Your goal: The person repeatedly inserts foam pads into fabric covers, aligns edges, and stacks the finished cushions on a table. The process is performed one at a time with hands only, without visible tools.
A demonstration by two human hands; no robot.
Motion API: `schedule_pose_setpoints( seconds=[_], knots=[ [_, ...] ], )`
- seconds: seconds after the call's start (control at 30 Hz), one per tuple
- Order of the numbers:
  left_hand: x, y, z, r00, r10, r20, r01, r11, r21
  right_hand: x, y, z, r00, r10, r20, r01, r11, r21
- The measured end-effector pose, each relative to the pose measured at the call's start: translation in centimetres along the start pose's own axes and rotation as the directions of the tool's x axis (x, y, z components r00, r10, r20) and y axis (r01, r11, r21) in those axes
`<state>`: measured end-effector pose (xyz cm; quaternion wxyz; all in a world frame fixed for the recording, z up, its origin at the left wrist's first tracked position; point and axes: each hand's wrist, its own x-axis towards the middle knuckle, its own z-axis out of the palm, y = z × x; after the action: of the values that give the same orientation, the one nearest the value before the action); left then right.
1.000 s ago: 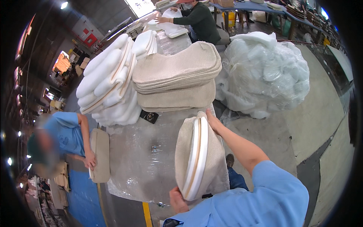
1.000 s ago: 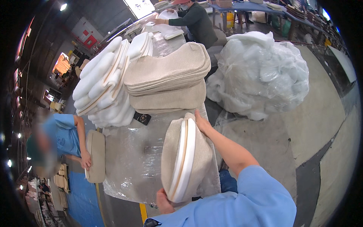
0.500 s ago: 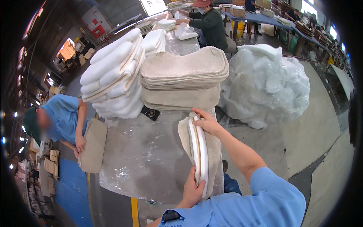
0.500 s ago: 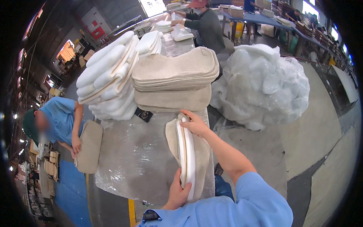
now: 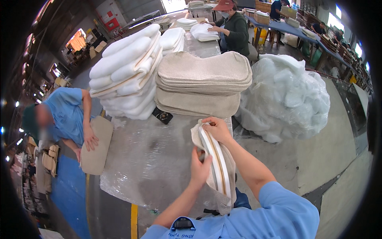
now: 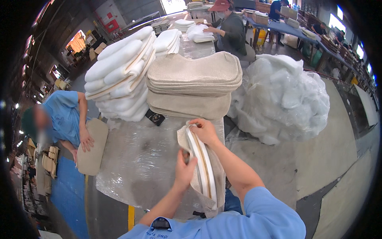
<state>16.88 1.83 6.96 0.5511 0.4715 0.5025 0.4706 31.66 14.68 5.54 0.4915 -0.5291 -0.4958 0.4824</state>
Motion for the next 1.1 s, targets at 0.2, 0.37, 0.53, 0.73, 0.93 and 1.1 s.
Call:
schedule_pose_setpoints(
  seconds=[0.2,0.37,0.53,0.73,0.93,1.1],
  knots=[
    [10.9,0.6,-0.3,0.974,0.144,-0.172,-0.094,0.958,0.269,0.5,-1.4,-0.2,0.974,-0.220,-0.057,0.178,0.893,-0.414],
    [12.9,1.9,-0.4,0.971,0.187,-0.148,-0.085,0.852,0.517,0.7,-0.7,0.1,0.947,-0.269,-0.177,0.209,0.931,-0.298],
    [13.1,2.3,-0.1,0.881,0.457,-0.126,-0.293,0.735,0.612,0.3,0.6,2.2,0.857,-0.444,-0.261,0.362,0.880,-0.307],
    [12.9,2.9,-0.6,0.852,0.519,-0.075,-0.364,0.689,0.627,0.5,-0.1,2.2,0.930,-0.363,-0.062,0.342,0.915,-0.215],
    [12.8,3.0,0.0,0.952,0.281,-0.119,-0.233,0.922,0.308,0.6,0.8,0.5,0.946,-0.325,-0.020,0.317,0.933,-0.169],
    [16.6,3.4,-1.0,0.989,0.137,-0.053,-0.134,0.989,0.059,-0.3,0.9,0.9,0.922,-0.378,-0.086,0.353,0.909,-0.221]
  ],
)
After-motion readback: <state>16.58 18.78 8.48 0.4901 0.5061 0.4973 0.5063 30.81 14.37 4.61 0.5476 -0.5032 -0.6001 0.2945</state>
